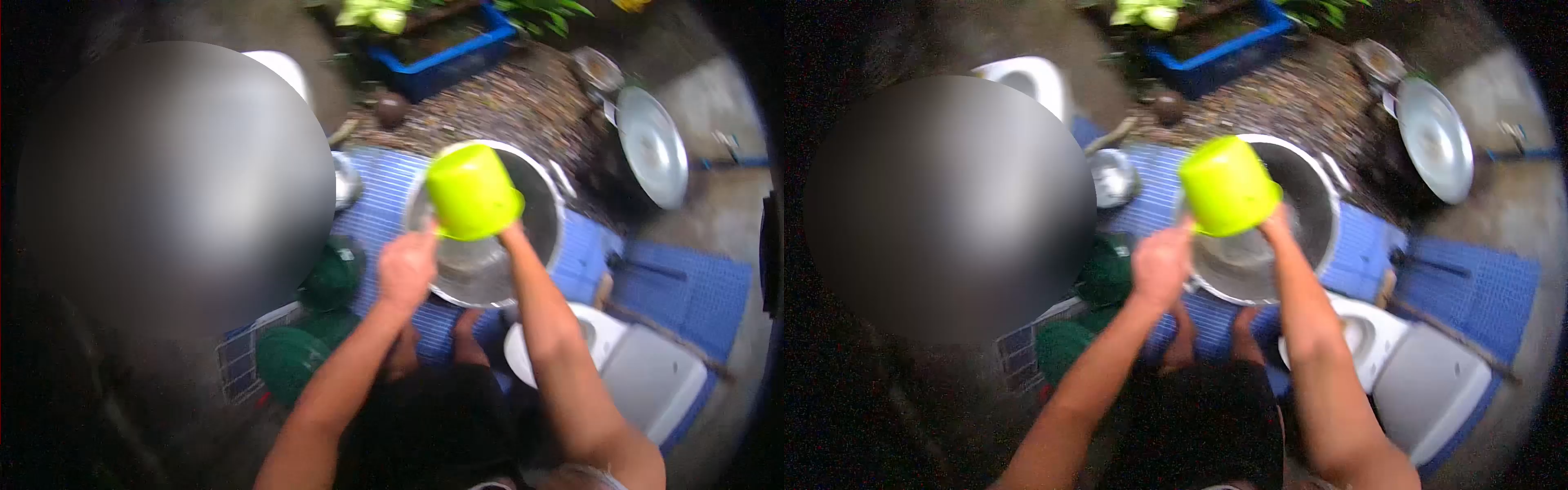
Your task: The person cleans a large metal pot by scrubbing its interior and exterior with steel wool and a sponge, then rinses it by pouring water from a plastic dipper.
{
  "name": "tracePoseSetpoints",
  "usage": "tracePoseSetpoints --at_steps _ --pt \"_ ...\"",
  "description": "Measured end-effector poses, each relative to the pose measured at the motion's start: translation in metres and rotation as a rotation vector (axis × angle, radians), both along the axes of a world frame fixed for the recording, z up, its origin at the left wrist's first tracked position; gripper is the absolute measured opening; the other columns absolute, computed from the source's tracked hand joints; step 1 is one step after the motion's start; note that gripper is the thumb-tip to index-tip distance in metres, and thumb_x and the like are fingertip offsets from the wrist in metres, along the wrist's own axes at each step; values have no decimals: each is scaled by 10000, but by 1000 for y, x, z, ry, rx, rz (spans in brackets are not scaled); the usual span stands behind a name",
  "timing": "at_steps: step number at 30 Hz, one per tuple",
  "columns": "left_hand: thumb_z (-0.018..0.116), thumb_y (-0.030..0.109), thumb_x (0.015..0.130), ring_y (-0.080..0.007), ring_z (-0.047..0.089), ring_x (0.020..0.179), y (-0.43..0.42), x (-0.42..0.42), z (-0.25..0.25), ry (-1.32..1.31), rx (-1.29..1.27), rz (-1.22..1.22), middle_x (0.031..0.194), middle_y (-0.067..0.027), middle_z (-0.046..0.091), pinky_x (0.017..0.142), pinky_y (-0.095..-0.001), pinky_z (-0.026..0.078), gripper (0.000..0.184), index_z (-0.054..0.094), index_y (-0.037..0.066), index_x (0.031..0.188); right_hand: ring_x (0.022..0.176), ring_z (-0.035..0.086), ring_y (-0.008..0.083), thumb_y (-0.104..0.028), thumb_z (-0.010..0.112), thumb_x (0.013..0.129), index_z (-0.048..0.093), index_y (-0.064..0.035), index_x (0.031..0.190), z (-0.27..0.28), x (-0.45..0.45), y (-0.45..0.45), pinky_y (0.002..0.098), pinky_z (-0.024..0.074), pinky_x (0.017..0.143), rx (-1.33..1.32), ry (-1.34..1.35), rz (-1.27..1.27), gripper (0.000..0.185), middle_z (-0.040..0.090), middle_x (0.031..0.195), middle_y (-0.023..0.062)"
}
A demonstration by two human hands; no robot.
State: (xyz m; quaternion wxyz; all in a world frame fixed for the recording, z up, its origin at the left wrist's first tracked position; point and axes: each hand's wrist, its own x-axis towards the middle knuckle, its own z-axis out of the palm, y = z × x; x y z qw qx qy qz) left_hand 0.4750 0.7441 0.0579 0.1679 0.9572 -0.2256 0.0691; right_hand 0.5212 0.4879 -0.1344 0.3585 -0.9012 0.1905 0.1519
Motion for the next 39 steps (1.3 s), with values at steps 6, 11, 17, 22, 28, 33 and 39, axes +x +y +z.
tracePoseSetpoints --at_steps 6,11,17,22,28,33,39 --pt "706 267 979 -425 739 849 51 -38 -14 649 -549 347 937 -242 744 738 -489 559 346 723 34 1235 993 744 346 -119 814 808 689 -57 1144 47 -11 -38 424 568 910 -93 -135 -181 364 760 1091 187" --pt "686 226 994 -243 722 754 104 -90 -19 820 -710 479 833 -136 741 712 -396 544 296 726 31 1213 969 680 155 7 778 849 687 -12 1179 257 39 77 308 542 901 509 -306 13 343 739 1037 56" --pt "704 195 967 -245 707 697 155 -134 -15 771 -820 648 769 -117 718 680 -400 541 229 745 43 1133 833 721 234 -238 873 814 719 26 1125 409 106 281 375 586 770 756 -465 383 437 746 921 156" --pt "683 145 1003 -166 667 669 181 -153 0 770 -870 751 755 -75 708 617 -340 513 171 746 23 1104 876 756 413 -407 874 810 741 56 1079 445 143 415 456 600 820 727 -461 541 552 750 931 278" --pt "644 185 1052 -53 561 610 220 -182 -6 878 -1168 920 765 22 665 548 -244 450 172 740 62 1124 768 739 209 -366 794 942 783 38 1077 402 104 358 343 580 736 820 -651 330 426 790 876 143" --pt "594 189 1076 -61 565 674 228 -186 -17 897 -1509 992 827 14 605 529 -219 437 137 657 75 1120 585 513 77 -424 691 1034 707 -61 727 266 -18 268 268 359 526 560 160 111 476 589 643 -11" --pt "525 175 1102 -84 577 652 192 -190 -79 762 -1241 892 785 3 604 588 -252 480 219 604 46 1260 680 663 172 -432 573 1099 708 0 1001 133 -128 332 304 523 652 997 780 67 463 714 846 84"
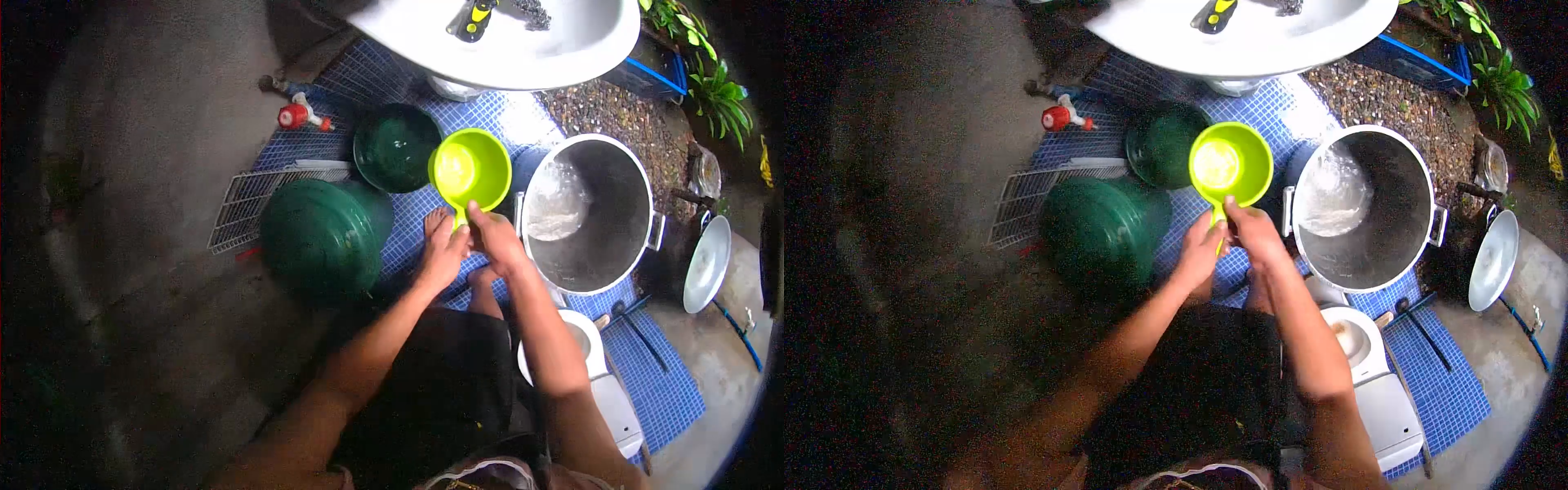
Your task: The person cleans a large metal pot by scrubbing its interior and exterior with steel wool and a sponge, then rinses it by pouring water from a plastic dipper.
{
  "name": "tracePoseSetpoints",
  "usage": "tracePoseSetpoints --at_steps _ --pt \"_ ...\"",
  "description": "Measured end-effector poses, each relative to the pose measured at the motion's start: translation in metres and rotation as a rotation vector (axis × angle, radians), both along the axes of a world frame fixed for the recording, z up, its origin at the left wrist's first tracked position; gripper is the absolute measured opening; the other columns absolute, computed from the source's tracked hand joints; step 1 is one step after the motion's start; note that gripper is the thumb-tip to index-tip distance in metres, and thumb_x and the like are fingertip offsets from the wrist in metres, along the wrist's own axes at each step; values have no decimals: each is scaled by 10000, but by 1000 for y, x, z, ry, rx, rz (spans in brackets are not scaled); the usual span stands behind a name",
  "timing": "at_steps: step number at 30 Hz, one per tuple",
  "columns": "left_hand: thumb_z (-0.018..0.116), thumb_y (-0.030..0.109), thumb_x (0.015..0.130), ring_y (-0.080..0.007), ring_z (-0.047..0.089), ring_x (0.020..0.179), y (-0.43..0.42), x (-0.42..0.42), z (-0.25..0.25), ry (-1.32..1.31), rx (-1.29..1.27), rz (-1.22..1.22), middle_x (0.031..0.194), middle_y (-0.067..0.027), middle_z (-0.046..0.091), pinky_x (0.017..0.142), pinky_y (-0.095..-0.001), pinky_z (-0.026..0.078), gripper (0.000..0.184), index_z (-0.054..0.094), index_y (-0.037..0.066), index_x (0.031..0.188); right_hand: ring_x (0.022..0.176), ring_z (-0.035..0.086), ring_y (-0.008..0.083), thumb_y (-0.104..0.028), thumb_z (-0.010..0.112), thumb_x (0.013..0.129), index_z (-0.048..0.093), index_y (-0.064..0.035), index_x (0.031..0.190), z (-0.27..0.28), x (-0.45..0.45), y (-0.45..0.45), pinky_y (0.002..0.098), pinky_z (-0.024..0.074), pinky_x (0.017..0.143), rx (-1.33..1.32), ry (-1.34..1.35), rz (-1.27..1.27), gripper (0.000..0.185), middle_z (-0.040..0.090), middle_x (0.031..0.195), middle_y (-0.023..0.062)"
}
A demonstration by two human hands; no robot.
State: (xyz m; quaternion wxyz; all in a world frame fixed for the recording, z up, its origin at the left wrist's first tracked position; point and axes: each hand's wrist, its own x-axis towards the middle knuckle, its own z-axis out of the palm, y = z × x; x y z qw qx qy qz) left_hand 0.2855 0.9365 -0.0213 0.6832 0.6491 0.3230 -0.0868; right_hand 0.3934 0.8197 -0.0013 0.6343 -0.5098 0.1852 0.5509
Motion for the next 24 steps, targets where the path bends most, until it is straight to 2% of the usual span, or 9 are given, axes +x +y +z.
tracePoseSetpoints --at_steps 4,6,7,8,12,15,16,18,24 --pt "596 190 1060 -242 711 802 8 -33 -24 11 434 -276 921 -140 716 715 -376 558 213 662 30 1184 567 629 212 -259 577 1074 686 -15 971 -17 4 35 337 483 516 -110 9 -265 287 687 757 109" --pt "639 215 1039 -302 748 901 18 -55 -19 53 465 -341 1034 -203 745 805 -413 579 241 697 33 1186 598 695 281 -250 610 1034 708 13 996 -106 4 42 410 547 544 -319 -369 -3 283 743 800 157" --pt "646 230 1039 -288 752 928 26 -77 -34 23 428 -293 1052 -194 752 829 -402 583 264 703 38 1212 704 739 328 -247 618 1004 734 18 936 -91 20 54 454 579 633 -499 -694 218 297 756 833 201" --pt "634 271 1050 -267 750 1009 33 -96 -52 167 113 -102 1143 -151 757 879 -371 585 346 687 22 1285 809 784 375 -243 626 974 760 24 876 -74 32 72 499 611 723 -680 -1007 445 314 770 866 244" --pt "601 237 1056 -244 733 1115 79 -89 -3 221 -336 272 1253 -123 730 924 -326 581 460 586 -30 1430 815 788 370 -173 608 939 776 -14 903 -161 50 130 509 630 715 -642 -1323 795 234 783 924 231" --pt "566 287 1078 -285 713 1166 94 -97 -2 231 -157 201 1376 -156 681 959 -370 571 497 551 -9 1476 881 786 351 -187 607 928 796 -65 982 -219 50 164 515 627 720 -579 -1336 903 232 795 986 170" --pt "527 391 1102 -299 696 1194 98 -87 2 361 -165 250 1413 -167 655 1001 -409 549 558 524 2 1502 904 781 364 -188 611 930 805 -66 1019 -245 45 173 600 611 747 -590 -1369 928 246 793 1009 164" --pt "572 338 1068 -313 703 1176 106 -93 2 350 -210 378 1384 -196 655 969 -396 552 525 558 -17 1454 941 769 411 -207 595 934 794 -16 1041 -268 35 186 721 570 729 -655 -1586 1060 296 778 1002 192" --pt "532 506 1082 -347 679 1201 118 -95 -14 355 -165 333 1410 -202 627 1040 -463 512 669 511 -15 1501 970 779 374 -209 623 936 825 -65 1003 -299 20 215 640 602 824 -644 -1108 1000 257 794 1044 188"
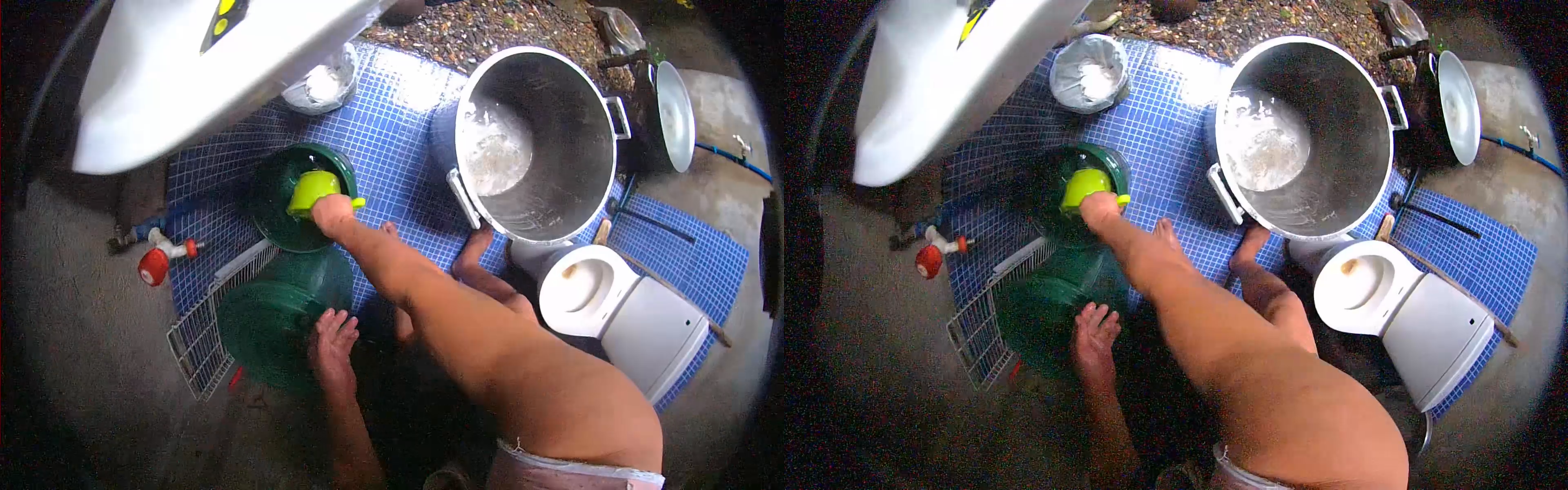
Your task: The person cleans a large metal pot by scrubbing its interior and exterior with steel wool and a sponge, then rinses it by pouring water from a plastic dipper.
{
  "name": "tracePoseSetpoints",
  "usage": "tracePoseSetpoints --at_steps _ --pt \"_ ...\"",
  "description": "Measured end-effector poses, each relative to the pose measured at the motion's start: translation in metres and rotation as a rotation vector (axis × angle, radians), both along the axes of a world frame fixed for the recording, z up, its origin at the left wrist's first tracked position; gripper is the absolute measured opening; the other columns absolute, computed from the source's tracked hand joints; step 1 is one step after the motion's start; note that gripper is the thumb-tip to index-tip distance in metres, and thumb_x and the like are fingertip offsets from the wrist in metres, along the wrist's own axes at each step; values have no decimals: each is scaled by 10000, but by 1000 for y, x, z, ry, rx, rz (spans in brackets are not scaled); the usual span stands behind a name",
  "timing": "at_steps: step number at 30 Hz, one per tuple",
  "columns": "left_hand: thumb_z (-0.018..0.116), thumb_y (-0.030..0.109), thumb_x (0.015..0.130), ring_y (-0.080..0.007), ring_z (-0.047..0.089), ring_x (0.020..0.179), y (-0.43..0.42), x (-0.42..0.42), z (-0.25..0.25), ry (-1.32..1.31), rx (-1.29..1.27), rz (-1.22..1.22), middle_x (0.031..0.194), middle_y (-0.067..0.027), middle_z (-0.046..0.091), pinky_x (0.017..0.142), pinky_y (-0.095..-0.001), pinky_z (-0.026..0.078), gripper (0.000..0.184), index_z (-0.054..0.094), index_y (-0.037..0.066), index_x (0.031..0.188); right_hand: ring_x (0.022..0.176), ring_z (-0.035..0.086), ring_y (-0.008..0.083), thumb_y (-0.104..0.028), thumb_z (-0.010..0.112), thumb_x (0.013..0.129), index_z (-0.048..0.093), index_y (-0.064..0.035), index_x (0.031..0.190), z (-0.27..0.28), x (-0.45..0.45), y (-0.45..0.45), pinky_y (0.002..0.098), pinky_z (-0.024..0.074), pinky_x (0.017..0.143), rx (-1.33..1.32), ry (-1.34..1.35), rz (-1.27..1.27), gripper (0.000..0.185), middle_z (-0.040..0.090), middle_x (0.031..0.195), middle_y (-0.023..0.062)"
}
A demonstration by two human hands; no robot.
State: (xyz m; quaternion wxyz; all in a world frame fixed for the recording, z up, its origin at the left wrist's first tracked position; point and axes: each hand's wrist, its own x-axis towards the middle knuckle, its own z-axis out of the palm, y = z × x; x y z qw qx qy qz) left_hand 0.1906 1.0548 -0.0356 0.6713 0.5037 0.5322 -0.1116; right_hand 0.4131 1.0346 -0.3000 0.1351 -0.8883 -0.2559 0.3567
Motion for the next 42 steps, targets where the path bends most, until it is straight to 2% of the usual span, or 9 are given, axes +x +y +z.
tracePoseSetpoints --at_steps 4,7,12,20,27,30,35,38,42 --pt "536 540 1079 -353 631 1279 1 23 -7 -7 -53 50 1491 -212 556 1095 -483 479 723 463 -14 1537 1059 765 371 -253 656 893 806 -7 1027 25 18 -40 472 624 860 120 284 -651 317 766 1126 253" --pt "544 528 1079 -339 535 1391 4 46 -33 -7 -112 154 1585 -178 464 1175 -485 412 732 405 12 1579 866 772 411 -328 674 895 764 74 899 75 26 -95 493 620 816 335 602 -808 413 748 852 291" --pt "586 413 1087 -269 573 1367 0 104 -112 -118 -331 301 1455 -103 620 1086 -448 521 505 582 50 1439 592 743 324 -310 655 938 753 52 856 192 11 -195 460 626 718 497 334 -766 384 693 644 225" --pt "567 417 1058 -344 690 1182 -151 258 -216 -234 -826 -43 1322 -180 704 1012 -532 588 486 675 26 1326 821 705 512 -272 684 936 734 54 935 341 7 -341 574 570 801 173 31 -904 330 703 840 322" --pt "477 451 1073 -386 679 1217 -297 393 -139 -490 -1075 -217 1392 -190 680 1056 -569 558 542 627 79 1437 807 698 535 -232 719 948 710 96 887 352 69 -425 571 571 742 160 -246 -1059 334 677 795 354" --pt "409 387 1100 -409 700 1188 -365 453 -160 -390 -573 -188 1371 -233 678 1021 -586 586 528 587 37 1453 870 727 510 -217 724 938 740 88 877 344 100 -481 560 587 812 143 -300 -1151 312 708 825 334" --pt "571 68 958 -292 725 1042 -475 506 -141 -668 29 -930 1169 -163 730 926 -410 586 348 680 28 1286 898 721 505 -209 732 921 733 86 891 330 104 -584 557 578 834 -1 -425 -1257 296 717 878 331" --pt "643 175 920 -365 618 1333 -550 487 -163 -784 345 -1203 1370 -231 679 1148 -439 465 546 608 52 1451 914 709 509 -246 733 938 723 84 925 325 79 -644 555 559 838 -113 -454 -1275 330 711 891 337" --pt "675 272 949 -487 577 1330 -633 408 -156 -786 654 -1736 1631 -261 411 1165 -497 451 743 401 11 1588 879 713 517 -155 707 933 699 71 951 333 26 -690 576 568 817 -284 -435 -1342 227 718 879 328"
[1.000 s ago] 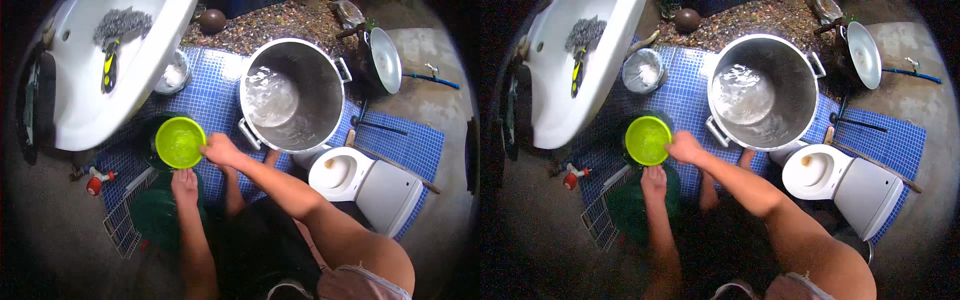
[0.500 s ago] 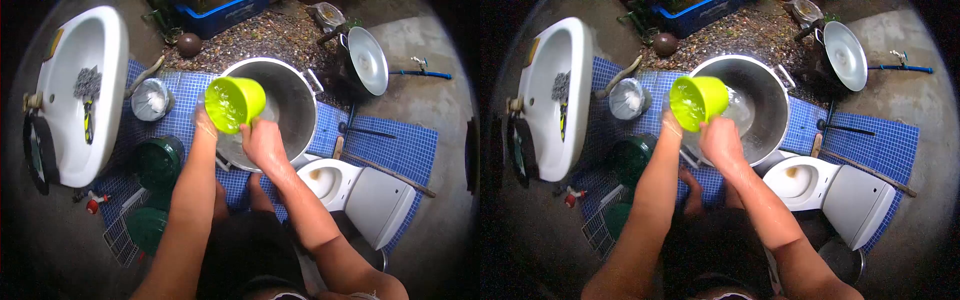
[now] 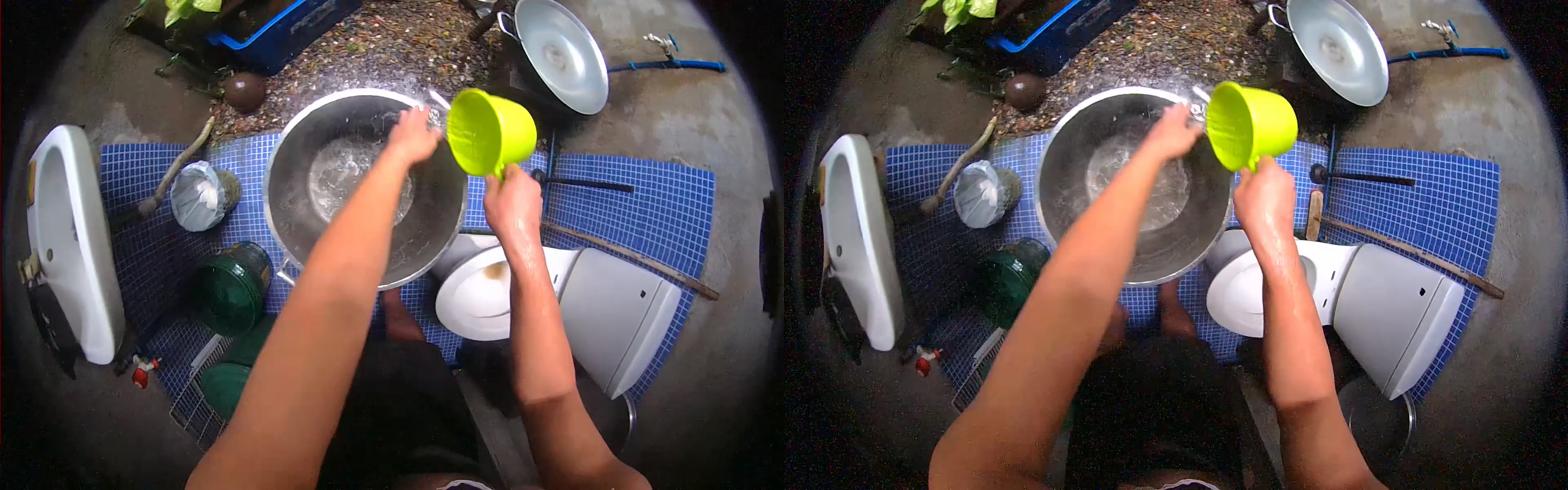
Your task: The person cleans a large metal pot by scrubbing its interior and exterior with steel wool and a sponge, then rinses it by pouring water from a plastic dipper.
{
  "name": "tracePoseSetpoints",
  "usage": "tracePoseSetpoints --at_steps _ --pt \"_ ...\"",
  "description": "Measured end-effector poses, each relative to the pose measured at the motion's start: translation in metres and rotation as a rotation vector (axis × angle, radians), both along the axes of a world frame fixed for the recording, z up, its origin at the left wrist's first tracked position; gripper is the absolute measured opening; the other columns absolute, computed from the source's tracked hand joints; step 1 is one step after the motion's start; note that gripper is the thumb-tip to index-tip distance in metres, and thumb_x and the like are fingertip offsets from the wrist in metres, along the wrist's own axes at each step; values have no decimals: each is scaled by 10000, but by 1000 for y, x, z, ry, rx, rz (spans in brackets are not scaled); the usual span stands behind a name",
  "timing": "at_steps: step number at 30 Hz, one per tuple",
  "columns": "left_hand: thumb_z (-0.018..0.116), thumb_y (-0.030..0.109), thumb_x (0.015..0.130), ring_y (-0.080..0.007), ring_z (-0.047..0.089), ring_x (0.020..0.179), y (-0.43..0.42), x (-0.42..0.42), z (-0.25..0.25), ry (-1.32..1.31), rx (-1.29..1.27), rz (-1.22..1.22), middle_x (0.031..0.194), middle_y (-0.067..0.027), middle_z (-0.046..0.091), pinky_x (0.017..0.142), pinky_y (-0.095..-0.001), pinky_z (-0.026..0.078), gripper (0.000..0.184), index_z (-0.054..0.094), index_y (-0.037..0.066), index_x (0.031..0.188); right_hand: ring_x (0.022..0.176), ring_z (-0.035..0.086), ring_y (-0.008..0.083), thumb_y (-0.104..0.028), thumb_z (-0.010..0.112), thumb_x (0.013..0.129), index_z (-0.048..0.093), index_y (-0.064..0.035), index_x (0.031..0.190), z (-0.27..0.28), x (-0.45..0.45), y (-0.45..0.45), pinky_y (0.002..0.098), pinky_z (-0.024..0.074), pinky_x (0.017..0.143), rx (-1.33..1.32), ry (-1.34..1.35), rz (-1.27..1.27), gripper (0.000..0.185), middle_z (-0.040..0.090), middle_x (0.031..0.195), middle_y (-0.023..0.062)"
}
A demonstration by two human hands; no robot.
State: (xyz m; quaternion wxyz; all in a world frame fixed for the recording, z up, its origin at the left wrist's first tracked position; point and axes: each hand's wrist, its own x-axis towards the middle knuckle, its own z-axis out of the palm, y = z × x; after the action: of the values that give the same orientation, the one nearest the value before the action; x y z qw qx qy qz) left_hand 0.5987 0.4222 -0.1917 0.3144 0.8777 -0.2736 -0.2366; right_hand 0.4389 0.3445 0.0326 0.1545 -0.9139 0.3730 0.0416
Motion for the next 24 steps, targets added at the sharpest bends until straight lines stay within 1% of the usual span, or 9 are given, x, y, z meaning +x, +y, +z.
tracePoseSetpoints --at_steps 4,8,9,12,17,20,21,23,24 --pt "616 213 975 -530 544 1349 -36 -125 -21 273 -121 106 1735 -305 99 1158 -527 451 918 54 -42 1655 879 710 516 -116 689 938 684 70 995 -16 -71 -13 581 566 810 12 95 12 195 719 877 320" --pt "552 125 989 -410 587 1356 4 -224 -59 628 -35 -85 1618 -306 414 1138 -492 482 643 376 -58 1580 881 712 507 -79 681 923 675 38 1028 -20 -131 24 576 569 805 90 242 41 158 718 897 314" --pt "509 131 1017 -385 586 1366 27 -229 -19 499 115 -261 1521 -273 551 1158 -486 466 495 548 -14 1488 882 713 506 -75 685 917 675 27 1029 -23 -143 38 576 570 805 116 287 65 152 718 907 312" --pt "521 287 1042 -380 619 1332 109 -297 -84 277 88 -288 1504 -187 602 1134 -483 492 473 609 112 1473 840 682 531 -40 686 892 634 25 913 -34 -171 93 590 544 765 243 237 81 86 693 844 305" --pt "511 442 1035 -352 596 1374 250 -224 -24 384 493 -560 1496 -175 616 1141 -502 474 516 650 170 1451 856 716 513 -9 618 896 652 -3 1090 -37 -143 193 595 581 766 464 237 163 196 712 952 315" --pt "462 435 1045 -359 544 1444 305 -140 -3 159 962 -961 1493 -141 639 1215 -612 327 544 663 131 1450 889 708 518 3 625 892 624 8 1045 -37 -109 223 596 574 780 470 178 202 153 703 966 319" --pt "470 382 1047 -354 451 1517 313 -116 10 -34 1061 -814 1542 -134 600 1262 -657 162 513 669 121 1442 889 708 518 3 625 892 624 8 1045 -33 -98 226 596 574 780 470 173 206 153 703 966 319" --pt "498 344 1034 -354 351 1574 335 -72 15 -466 1142 -710 1612 -162 517 1289 -628 94 507 655 111 1457 915 703 523 -3 636 892 613 7 1014 -28 -82 227 593 568 784 409 25 202 124 701 974 329" --pt "498 344 1034 -354 351 1574 338 -65 29 -466 1141 -703 1612 -162 517 1289 -628 94 507 655 111 1457 878 695 534 -38 655 920 605 8 994 -28 -79 224 588 565 775 380 -14 198 100 699 979 330"
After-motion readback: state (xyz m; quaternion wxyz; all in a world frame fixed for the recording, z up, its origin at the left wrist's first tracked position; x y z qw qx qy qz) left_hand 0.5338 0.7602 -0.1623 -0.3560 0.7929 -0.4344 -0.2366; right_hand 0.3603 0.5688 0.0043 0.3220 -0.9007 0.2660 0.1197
